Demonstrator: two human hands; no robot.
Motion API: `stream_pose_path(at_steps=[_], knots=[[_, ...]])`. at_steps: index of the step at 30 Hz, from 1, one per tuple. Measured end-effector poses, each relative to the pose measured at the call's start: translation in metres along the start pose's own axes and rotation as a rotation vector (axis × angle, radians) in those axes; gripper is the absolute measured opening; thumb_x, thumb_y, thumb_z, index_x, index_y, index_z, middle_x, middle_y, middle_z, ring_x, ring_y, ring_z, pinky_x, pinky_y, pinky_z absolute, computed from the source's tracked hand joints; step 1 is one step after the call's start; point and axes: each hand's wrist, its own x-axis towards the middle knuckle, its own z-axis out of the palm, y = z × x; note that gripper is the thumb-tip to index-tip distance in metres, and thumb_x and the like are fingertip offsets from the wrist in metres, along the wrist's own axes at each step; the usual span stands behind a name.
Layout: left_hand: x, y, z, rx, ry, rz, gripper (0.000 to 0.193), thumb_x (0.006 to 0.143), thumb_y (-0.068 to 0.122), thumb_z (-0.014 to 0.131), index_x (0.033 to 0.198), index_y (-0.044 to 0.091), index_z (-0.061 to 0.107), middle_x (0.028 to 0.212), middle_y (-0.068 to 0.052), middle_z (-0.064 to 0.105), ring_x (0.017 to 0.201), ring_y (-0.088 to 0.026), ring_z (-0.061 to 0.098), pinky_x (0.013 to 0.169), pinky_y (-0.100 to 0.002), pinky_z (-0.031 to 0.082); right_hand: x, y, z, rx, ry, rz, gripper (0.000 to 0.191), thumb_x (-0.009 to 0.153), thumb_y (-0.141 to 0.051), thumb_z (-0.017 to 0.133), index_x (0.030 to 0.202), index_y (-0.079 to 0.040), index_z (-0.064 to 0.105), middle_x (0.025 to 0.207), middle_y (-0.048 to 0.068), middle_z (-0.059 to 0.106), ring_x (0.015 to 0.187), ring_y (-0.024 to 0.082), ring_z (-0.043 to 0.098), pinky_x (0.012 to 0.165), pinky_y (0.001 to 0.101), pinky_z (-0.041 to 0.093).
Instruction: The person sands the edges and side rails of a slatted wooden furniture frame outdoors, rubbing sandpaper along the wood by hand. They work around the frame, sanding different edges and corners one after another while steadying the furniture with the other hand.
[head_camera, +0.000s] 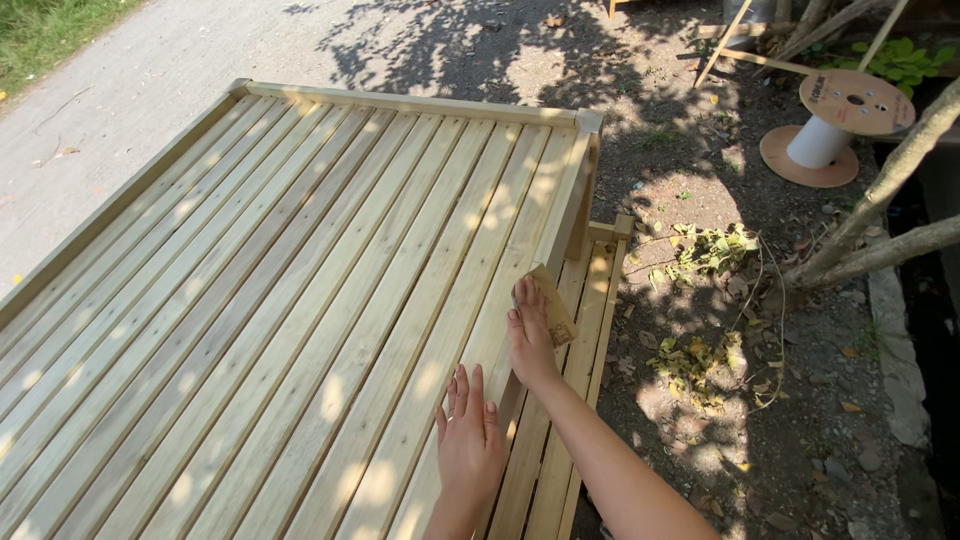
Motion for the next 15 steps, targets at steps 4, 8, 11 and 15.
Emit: stream_pose_path(at_steps=[4,8,11,15], knots=[[0.044,0.018,0.001,-0.143,0.160,-0.190,0.059,0.104,0.027,0.034,0.159,0.010,0.025,0.168,-0.017,0.017,0.156,-0.035,0.014,0.121,-0.051,0.019,0.123,0.027,-0.041,-0.664,-0.233,-0.051,0.057,0.106,-0.039,0.037,0.159,-0.022,0.033,0.171,-0.003,0.021,0.159,0.032,0.006,0.123,0.0585,0.008],[0.052,0.013,-0.005,-0.170,0.367,-0.154,0.058,0.104,0.024,0.035,0.158,0.005,0.026,0.168,-0.018,0.020,0.156,-0.037,0.016,0.122,-0.051,0.017,0.218,0.055,-0.070,-0.800,-0.349,-0.129,0.059,0.103,-0.043,0.039,0.158,-0.025,0.034,0.170,-0.005,0.021,0.157,0.031,0.009,0.123,0.0588,0.010],[0.053,0.009,-0.007,-0.141,0.405,-0.187,0.058,0.104,0.027,0.038,0.158,0.007,0.028,0.168,-0.017,0.020,0.155,-0.037,0.018,0.120,-0.051,0.021,0.260,0.059,-0.078,-0.853,-0.373,-0.238,0.061,0.103,-0.043,0.039,0.160,-0.024,0.032,0.169,-0.003,0.022,0.157,0.032,0.011,0.122,0.0604,0.009],[0.062,0.003,-0.012,-0.251,0.520,-0.195,0.056,0.105,0.028,0.038,0.158,0.009,0.032,0.168,-0.017,0.026,0.155,-0.036,0.024,0.122,-0.047,0.023,0.245,0.038,-0.062,-0.923,-0.494,-0.434,0.061,0.103,-0.043,0.039,0.161,-0.026,0.031,0.169,-0.003,0.025,0.157,0.032,0.015,0.122,0.0627,0.009]])
